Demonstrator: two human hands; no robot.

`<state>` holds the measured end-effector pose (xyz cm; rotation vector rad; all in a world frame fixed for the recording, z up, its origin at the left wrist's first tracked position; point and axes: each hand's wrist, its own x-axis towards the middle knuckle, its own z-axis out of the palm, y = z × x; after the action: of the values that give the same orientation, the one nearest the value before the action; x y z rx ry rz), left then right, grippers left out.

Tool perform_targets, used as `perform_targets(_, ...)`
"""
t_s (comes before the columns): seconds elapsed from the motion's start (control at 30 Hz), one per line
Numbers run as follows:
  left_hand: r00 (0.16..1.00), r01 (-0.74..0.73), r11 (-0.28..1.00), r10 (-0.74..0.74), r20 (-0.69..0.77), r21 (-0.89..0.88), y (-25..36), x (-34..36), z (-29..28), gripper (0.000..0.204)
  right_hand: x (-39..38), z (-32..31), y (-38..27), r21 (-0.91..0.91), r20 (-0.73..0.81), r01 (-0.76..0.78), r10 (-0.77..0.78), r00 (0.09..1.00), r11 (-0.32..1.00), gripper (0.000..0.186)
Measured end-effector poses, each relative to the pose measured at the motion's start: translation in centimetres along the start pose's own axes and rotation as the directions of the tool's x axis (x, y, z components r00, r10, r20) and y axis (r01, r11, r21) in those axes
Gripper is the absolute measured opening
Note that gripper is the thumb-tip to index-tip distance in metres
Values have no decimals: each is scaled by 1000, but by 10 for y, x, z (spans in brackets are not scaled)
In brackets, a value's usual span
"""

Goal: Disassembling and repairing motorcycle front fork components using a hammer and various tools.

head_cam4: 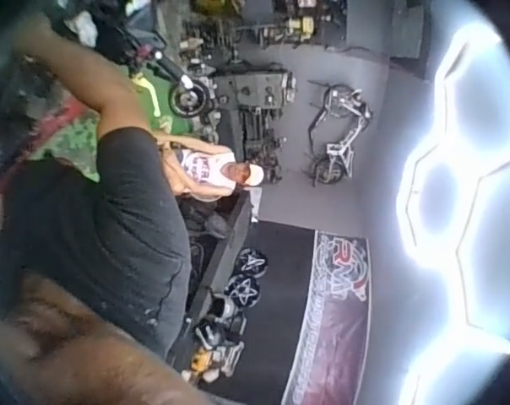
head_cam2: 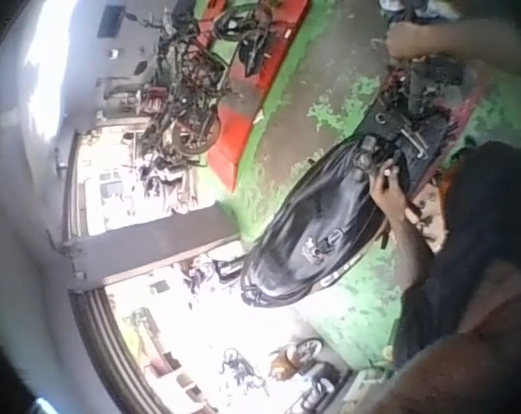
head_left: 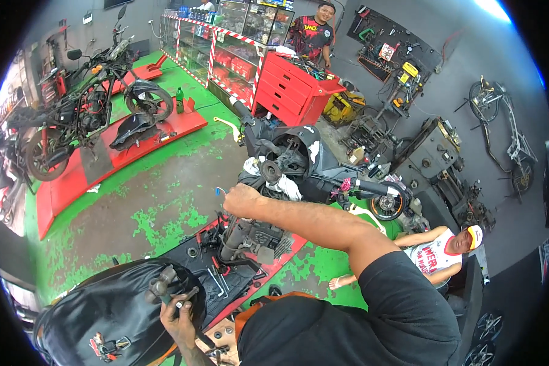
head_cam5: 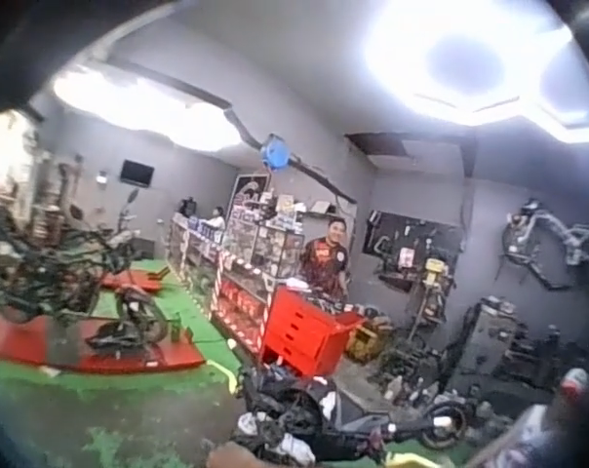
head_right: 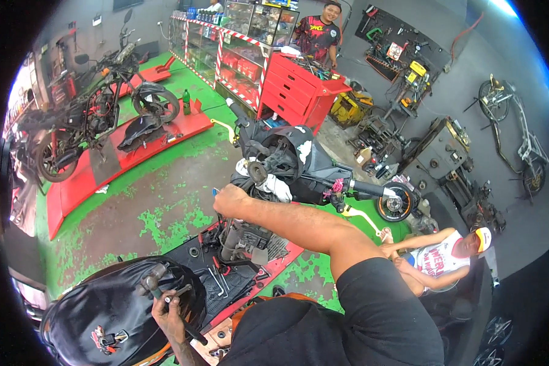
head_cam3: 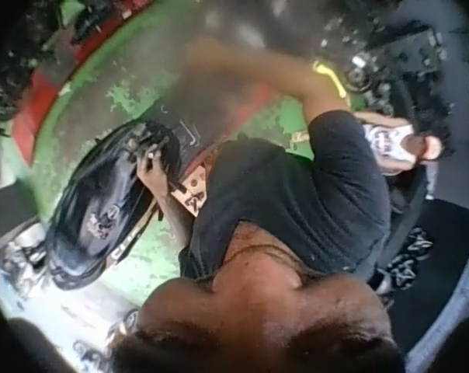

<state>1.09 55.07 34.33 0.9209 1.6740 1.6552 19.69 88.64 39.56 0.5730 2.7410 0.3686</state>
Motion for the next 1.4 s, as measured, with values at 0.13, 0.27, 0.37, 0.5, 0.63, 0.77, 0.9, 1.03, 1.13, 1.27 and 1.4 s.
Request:
perform_targets(0.13, 1000, 19, 999, -18, 11, -30, 1, -2, 3, 12, -3, 5, -1, -33, -14, -14, 13, 1000, 999, 15)
perform_targets(0.27, 999, 46, 999, -46, 9, -21, 0, -2, 4, 13, -1, 7, -3, -23, -19, -14, 14, 1000, 1000, 16)
perform_targets(0.37, 984, -173, 963, 178, -5, 207, -2, 3, 4, 16, 3, -6, -3, 25, 39, 20, -21, 999, 999, 15)
perform_targets(0.5, 997, -81, 993, 81, 12, 81, 25, 16, 21, 17, -4, -11, 11, 5, -7, 2, -2, 1000, 1000, 11)
perform_targets(0.63, 1000, -4, 999, 3, -23, -40, 27, 22, 31, 18, -2, -20, 11, 9, 98, -3, 2, 995, 1000, 15)
perform_targets(0.77, 1000, -6, 990, 6, -5, -144, 36, 27, 42, 16, -10, -25, 17, 257, 1, -43, 45, 999, 965, 23)
perform_targets(0.9, 1000, 1, 971, 1, 9, -237, 50, 25, 55, 16, -52, -75, -23, 682, -327, 186, 67, 943, 707, 46)
perform_targets(1.03, 983, -72, 962, 114, 146, -263, 61, 29, 85, 22, -95, -71, -85, 768, -331, 263, 10, 944, 584, 50)
perform_targets(1.13, 935, -141, 950, 220, 277, -279, 62, 31, 104, 24, -110, -63, -99, 771, -323, 260, 6, 946, 582, 42)
perform_targets(1.27, 875, -147, 968, 224, 430, -205, 64, 40, 117, 24, -120, -31, -106, 841, -370, 257, 160, 915, 476, 35)
perform_targets(1.4, 853, -186, 975, 223, 473, -124, 60, 56, 114, 29, -137, -12, -98, 896, -244, 150, 183, 952, 418, 34)
